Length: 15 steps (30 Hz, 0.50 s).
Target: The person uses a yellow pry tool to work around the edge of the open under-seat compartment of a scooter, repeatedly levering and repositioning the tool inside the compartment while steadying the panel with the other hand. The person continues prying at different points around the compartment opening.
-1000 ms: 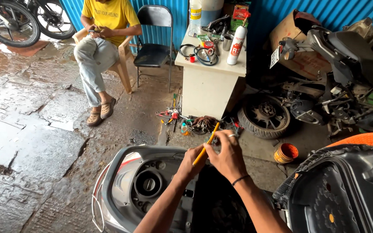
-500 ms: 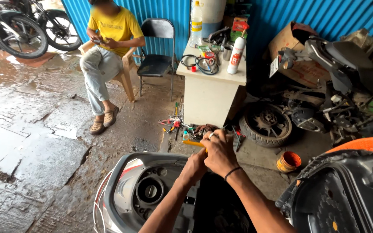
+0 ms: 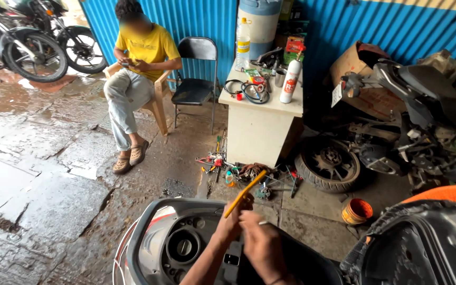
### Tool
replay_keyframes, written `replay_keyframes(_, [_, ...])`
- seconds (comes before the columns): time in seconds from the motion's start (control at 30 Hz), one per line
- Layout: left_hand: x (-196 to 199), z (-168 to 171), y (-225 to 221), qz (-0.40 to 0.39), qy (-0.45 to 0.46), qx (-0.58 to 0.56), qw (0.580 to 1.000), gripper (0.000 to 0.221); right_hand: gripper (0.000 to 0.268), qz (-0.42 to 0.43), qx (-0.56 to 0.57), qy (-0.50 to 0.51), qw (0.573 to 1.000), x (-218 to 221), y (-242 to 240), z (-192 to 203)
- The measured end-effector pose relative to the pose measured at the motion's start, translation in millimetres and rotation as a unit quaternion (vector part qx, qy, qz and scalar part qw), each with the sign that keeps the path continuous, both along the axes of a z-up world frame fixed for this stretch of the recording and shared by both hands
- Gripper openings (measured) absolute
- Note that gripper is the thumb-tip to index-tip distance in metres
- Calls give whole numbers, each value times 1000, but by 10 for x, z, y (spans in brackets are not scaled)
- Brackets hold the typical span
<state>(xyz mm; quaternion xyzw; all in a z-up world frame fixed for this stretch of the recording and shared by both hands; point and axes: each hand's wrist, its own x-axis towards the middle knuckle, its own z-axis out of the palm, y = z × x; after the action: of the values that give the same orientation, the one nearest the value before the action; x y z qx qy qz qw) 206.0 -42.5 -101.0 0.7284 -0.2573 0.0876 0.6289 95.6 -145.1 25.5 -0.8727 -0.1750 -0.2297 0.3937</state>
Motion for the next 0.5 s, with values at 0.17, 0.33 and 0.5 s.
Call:
replay_keyframes(0.17, [-41, -161, -111, 102, -132, 59, 984, 21, 37, -36, -8, -22, 999, 11, -9, 432])
replay_keyframes(0.33, [3, -71, -172, 39, -40, 95, 994, 20, 22, -60, -107, -57, 991, 84, 77, 189])
replay_keyframes(0.5, [-246, 634, 10, 17, 40, 57, 997, 17, 17, -67, 43, -12, 997, 27, -297, -93])
